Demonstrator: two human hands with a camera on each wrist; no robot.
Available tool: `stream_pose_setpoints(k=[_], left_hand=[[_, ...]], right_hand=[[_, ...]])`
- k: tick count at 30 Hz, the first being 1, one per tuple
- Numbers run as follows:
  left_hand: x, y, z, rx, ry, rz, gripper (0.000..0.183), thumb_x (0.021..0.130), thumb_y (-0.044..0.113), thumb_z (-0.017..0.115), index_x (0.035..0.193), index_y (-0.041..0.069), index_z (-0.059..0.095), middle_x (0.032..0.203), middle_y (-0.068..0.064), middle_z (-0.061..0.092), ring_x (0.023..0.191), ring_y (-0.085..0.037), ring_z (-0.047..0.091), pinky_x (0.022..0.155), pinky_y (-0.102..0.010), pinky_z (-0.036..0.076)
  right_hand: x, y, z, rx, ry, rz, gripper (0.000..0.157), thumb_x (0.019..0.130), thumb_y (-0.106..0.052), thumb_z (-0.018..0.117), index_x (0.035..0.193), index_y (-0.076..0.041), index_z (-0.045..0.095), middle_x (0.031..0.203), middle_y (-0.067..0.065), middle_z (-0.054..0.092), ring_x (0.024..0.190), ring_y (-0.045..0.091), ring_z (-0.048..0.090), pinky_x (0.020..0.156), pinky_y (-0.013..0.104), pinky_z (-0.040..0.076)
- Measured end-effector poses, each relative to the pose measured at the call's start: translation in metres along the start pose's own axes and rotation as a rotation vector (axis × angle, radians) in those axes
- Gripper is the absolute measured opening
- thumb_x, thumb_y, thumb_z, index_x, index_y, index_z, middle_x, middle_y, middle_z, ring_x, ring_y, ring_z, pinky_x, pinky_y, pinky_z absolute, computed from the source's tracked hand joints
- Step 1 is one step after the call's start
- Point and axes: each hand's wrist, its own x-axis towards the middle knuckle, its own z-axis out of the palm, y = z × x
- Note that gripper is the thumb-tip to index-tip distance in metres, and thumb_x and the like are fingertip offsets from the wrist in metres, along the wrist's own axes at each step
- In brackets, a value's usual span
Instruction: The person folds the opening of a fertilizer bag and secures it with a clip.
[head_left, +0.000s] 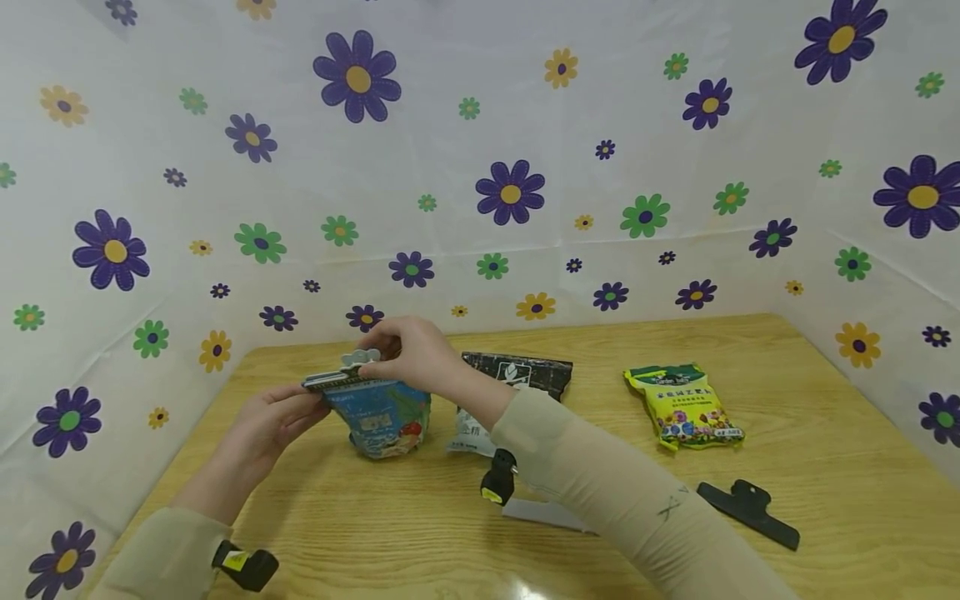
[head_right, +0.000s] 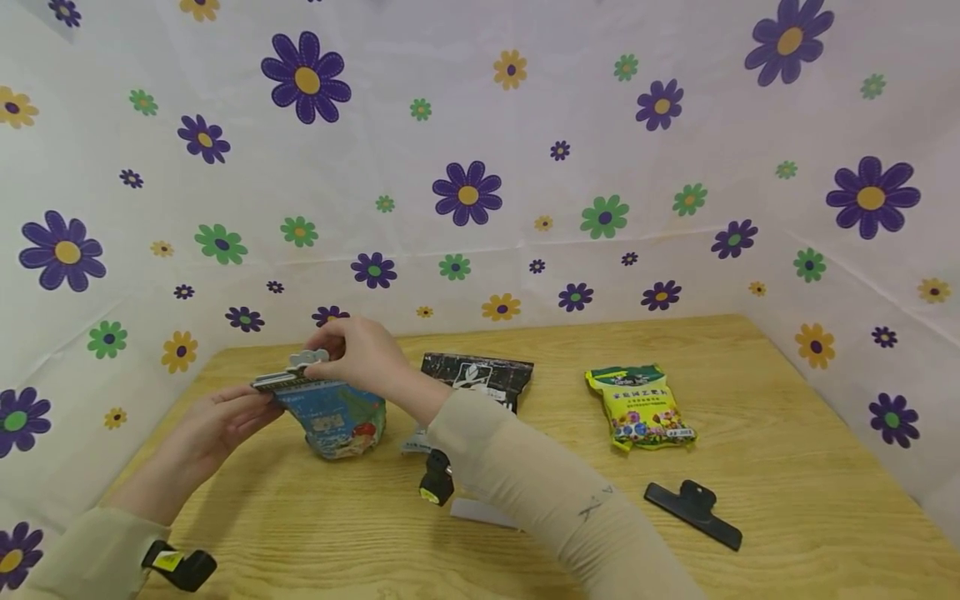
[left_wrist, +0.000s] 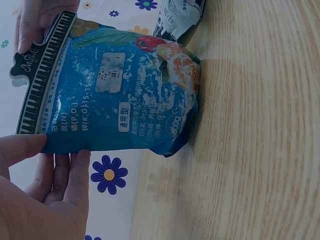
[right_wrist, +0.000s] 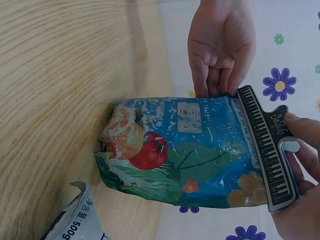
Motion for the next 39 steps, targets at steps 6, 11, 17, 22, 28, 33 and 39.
stream_pose_setpoints(k=[6, 11, 17, 22, 28, 33, 39], left_hand=[[-0.001, 0.001, 0.002, -0.015, 0.003, -0.008, 0.042, 0.109, 0.001, 0.055, 0.087, 0.024, 0.083, 0.093, 0.012, 0.081, 0.09, -0.001, 0.078, 0.086, -0.016, 0.063], [-0.001, 0.001, 0.003, -0.014, 0.006, -0.006, 0.042, 0.109, 0.002, 0.055, 0.087, 0.025, 0.083, 0.093, 0.012, 0.081, 0.09, -0.001, 0.078, 0.086, -0.016, 0.063], [-0.001, 0.001, 0.004, -0.009, 0.002, -0.001, 0.043, 0.109, 0.002, 0.055, 0.086, 0.025, 0.083, 0.093, 0.012, 0.081, 0.09, -0.001, 0.078, 0.086, -0.016, 0.063], [-0.001, 0.002, 0.004, -0.002, 0.005, -0.009, 0.042, 0.109, 0.002, 0.056, 0.086, 0.026, 0.083, 0.093, 0.013, 0.081, 0.09, 0.0, 0.078, 0.086, -0.016, 0.063], [0.0, 0.003, 0.003, -0.012, 0.012, -0.032, 0.041, 0.108, 0.003, 0.058, 0.086, 0.025, 0.083, 0.092, 0.012, 0.081, 0.09, -0.001, 0.078, 0.086, -0.016, 0.063], [0.0, 0.002, 0.002, -0.014, 0.017, -0.032, 0.041, 0.108, 0.003, 0.057, 0.085, 0.025, 0.083, 0.091, 0.012, 0.081, 0.089, -0.001, 0.078, 0.086, -0.016, 0.063], [0.0, 0.001, 0.001, -0.004, 0.017, -0.024, 0.042, 0.108, 0.003, 0.057, 0.085, 0.026, 0.083, 0.091, 0.013, 0.081, 0.089, -0.001, 0.078, 0.086, -0.016, 0.063]], right_hand=[[-0.003, -0.001, 0.0, 0.008, 0.002, -0.005, 0.029, 0.095, -0.015, 0.083, 0.123, -0.009, 0.077, 0.114, 0.008, 0.078, 0.095, 0.013, 0.07, 0.082, 0.017, 0.057], [-0.005, 0.001, -0.001, 0.023, -0.007, -0.018, 0.029, 0.096, -0.015, 0.082, 0.124, -0.009, 0.077, 0.116, 0.008, 0.077, 0.099, 0.015, 0.071, 0.084, 0.017, 0.058], [-0.008, 0.001, -0.003, 0.032, -0.008, -0.017, 0.028, 0.096, -0.013, 0.081, 0.123, -0.009, 0.077, 0.114, 0.01, 0.077, 0.102, 0.018, 0.073, 0.084, 0.017, 0.059], [-0.008, 0.002, -0.004, 0.032, -0.006, -0.014, 0.027, 0.095, -0.013, 0.082, 0.121, -0.008, 0.078, 0.113, 0.01, 0.078, 0.103, 0.018, 0.074, 0.084, 0.016, 0.06], [-0.009, 0.005, -0.006, 0.015, -0.009, -0.016, 0.026, 0.096, -0.015, 0.082, 0.121, -0.009, 0.078, 0.113, 0.009, 0.079, 0.103, 0.018, 0.075, 0.084, 0.018, 0.06], [-0.01, 0.008, -0.008, 0.019, -0.018, -0.009, 0.027, 0.097, -0.018, 0.081, 0.122, -0.009, 0.077, 0.115, 0.008, 0.079, 0.103, 0.017, 0.074, 0.086, 0.02, 0.06], [-0.011, 0.012, -0.009, -0.01, -0.021, 0.0, 0.029, 0.098, -0.021, 0.08, 0.124, -0.009, 0.076, 0.118, 0.007, 0.079, 0.105, 0.014, 0.074, 0.09, 0.022, 0.061]])
